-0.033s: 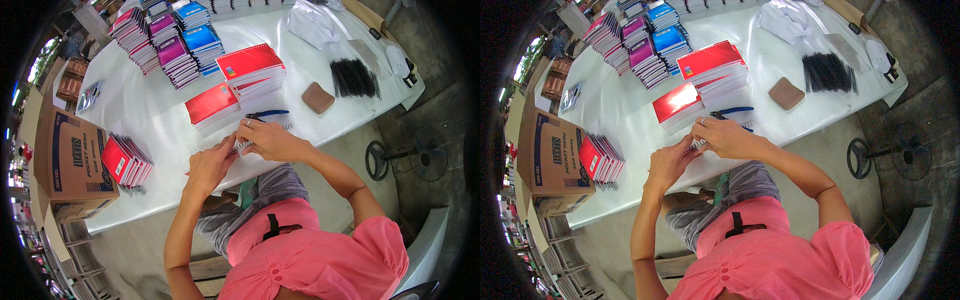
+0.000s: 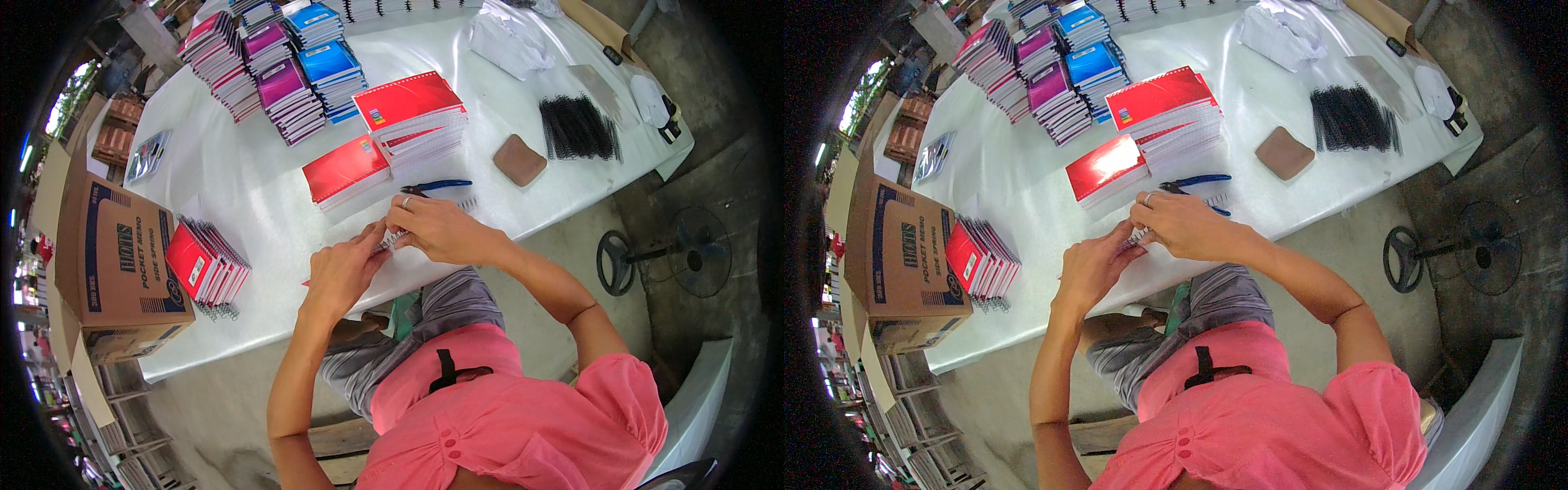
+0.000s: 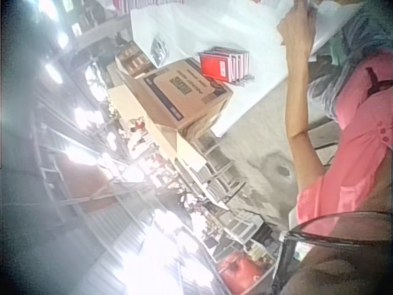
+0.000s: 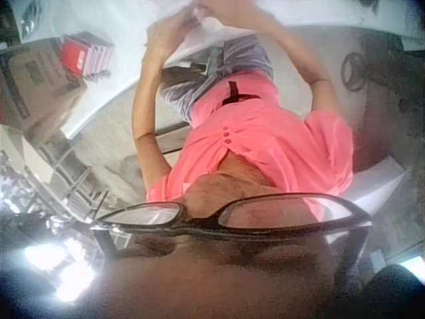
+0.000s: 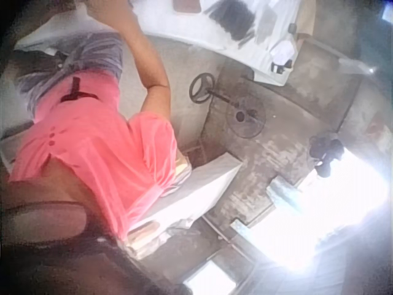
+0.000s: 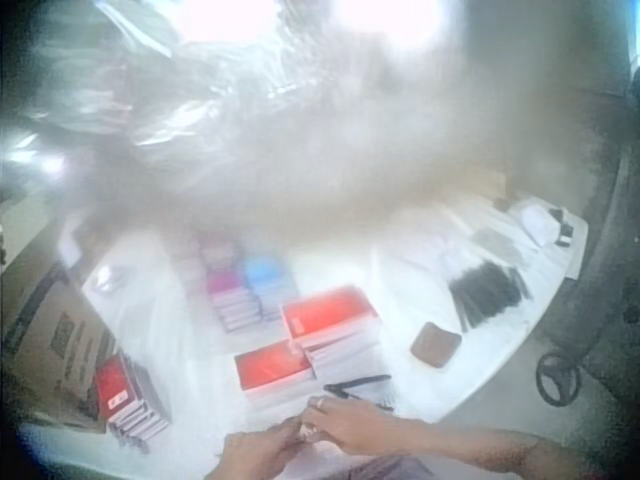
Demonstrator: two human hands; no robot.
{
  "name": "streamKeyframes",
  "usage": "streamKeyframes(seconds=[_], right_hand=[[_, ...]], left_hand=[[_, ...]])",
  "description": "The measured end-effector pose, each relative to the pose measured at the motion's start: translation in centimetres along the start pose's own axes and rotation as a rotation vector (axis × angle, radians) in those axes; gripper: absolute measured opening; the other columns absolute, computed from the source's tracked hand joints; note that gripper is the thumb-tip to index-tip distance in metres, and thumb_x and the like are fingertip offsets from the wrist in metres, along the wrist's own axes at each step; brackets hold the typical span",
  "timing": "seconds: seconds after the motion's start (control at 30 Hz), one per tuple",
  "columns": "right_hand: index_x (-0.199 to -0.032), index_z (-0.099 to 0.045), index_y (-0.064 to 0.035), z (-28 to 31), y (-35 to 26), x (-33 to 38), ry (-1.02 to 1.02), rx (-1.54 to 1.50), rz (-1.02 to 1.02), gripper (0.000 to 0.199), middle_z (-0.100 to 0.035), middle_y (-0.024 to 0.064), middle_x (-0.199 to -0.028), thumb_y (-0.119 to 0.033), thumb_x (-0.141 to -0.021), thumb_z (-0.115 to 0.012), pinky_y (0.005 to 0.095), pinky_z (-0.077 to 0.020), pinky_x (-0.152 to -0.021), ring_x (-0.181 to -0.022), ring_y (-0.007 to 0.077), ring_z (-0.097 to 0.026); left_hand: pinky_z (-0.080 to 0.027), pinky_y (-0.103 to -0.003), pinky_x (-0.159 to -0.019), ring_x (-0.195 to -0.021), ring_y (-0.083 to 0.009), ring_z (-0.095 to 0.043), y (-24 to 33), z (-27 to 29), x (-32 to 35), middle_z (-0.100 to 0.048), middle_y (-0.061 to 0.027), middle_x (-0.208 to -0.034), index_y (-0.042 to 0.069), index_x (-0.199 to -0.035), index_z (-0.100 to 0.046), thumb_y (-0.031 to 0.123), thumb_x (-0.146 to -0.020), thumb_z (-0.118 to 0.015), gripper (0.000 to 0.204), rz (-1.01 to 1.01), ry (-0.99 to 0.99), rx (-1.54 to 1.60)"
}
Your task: The person assembles spiral notebooks by inserting metal coils into pre-punched holes and using pliers to crimp the ends of the wire.
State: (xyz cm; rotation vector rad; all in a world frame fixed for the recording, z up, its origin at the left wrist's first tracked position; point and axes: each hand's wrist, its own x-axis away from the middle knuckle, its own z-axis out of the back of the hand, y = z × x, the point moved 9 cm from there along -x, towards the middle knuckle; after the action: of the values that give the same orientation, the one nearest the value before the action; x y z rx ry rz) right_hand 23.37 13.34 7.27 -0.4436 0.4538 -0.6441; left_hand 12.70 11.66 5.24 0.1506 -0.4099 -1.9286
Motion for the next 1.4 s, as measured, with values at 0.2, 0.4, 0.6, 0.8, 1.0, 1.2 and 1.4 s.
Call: streamKeyframes(seconds=[0.2, 0.4, 0.6, 0.8, 1.0, 1.2, 1.4], right_hand=[[-0.093, -0.060, -0.0054, 2.2, 2.9, 1.1, 0.035, -0.199, -0.077, 0.017, -0.061, 0.0123, -0.098, -0.014, -0.082, -0.070, 0.0418, -0.0464, -0.082, -0.094, 0.0341, -0.059], [-0.093, -0.060, -0.0059, 10.7, 18.3, 11.6, 0.228, 0.568, -0.721, 0.037, -0.060, 0.0174, -0.107, -0.030, -0.073, -0.079, 0.0495, -0.0447, -0.085, -0.109, 0.0384, -0.054], [-0.107, -0.061, -0.0053, 10.5, 14.4, 9.2, 0.097, 0.016, -0.708, 0.048, -0.062, 0.0117, -0.114, -0.042, -0.080, -0.074, 0.0414, -0.0439, -0.093, -0.114, 0.0277, -0.056], [-0.132, -0.058, -0.0076, 0.2, 1.8, 0.1, -0.504, -0.737, -0.065, 0.050, -0.060, 0.0076, -0.129, -0.040, -0.094, -0.060, 0.0340, -0.0431, -0.095, -0.114, 0.0183, -0.055], [-0.134, -0.057, -0.0079, -1.8, 1.4, -0.8, -0.594, -0.864, 0.029, 0.052, -0.060, 0.0090, -0.129, -0.041, -0.094, -0.058, 0.0330, -0.0442, -0.094, -0.112, 0.0194, -0.056], [-0.134, -0.057, -0.0055, -2.3, 1.8, -0.8, -0.623, -0.783, 0.027, 0.055, -0.061, 0.0104, -0.125, -0.043, -0.093, -0.058, 0.0314, -0.0425, -0.093, -0.112, 0.0218, -0.056], [-0.133, -0.058, -0.0051, -3.3, 1.7, -0.9, -0.632, -0.811, 0.034, 0.060, -0.060, 0.0108, -0.125, -0.049, -0.091, -0.059, 0.0326, -0.0427, -0.091, -0.111, 0.0222, -0.055]], left_hand=[[-0.054, -0.042, -0.070, -0.080, -0.0313, -0.068, 0.3, -0.7, 0.4, -0.065, 0.0002, -0.124, 0.028, -0.126, -0.061, 0.036, -0.091, -0.061, 0.036, -0.108, -0.054, -0.037], [-0.055, -0.041, -0.073, -0.089, -0.0284, -0.068, 2.1, -1.7, 1.8, -0.064, 0.0000, -0.126, 0.030, -0.131, -0.057, 0.033, -0.091, -0.060, 0.040, -0.222, -0.144, -0.018], [-0.054, -0.042, -0.070, -0.092, -0.0301, -0.068, 1.2, -0.1, 2.8, -0.062, -0.0075, -0.128, 0.030, -0.149, -0.032, 0.045, -0.088, -0.061, 0.070, -0.175, 0.084, -0.157], [-0.054, -0.041, -0.068, -0.092, -0.0323, -0.068, -0.7, 0.5, 2.8, -0.060, -0.0088, -0.131, 0.020, -0.154, -0.018, 0.046, -0.084, -0.065, 0.089, -0.107, 0.141, -0.056], [-0.053, -0.042, -0.061, -0.081, -0.0324, -0.068, -1.5, -0.1, 2.5, -0.067, -0.0114, -0.109, 0.016, -0.154, -0.020, 0.050, -0.082, -0.066, 0.091, -0.037, 0.094, -0.025], [-0.051, -0.040, -0.054, -0.071, -0.0301, -0.067, -1.5, 0.3, 3.0, -0.068, -0.0110, -0.091, 0.013, -0.153, -0.022, 0.049, -0.082, -0.068, 0.092, -0.004, 0.115, -0.063], [-0.054, -0.042, -0.062, -0.082, -0.0319, -0.069, -1.8, 0.6, 3.9, -0.070, -0.0141, -0.108, 0.017, -0.155, -0.016, 0.049, -0.078, -0.071, 0.100, -0.002, 0.180, -0.040]])
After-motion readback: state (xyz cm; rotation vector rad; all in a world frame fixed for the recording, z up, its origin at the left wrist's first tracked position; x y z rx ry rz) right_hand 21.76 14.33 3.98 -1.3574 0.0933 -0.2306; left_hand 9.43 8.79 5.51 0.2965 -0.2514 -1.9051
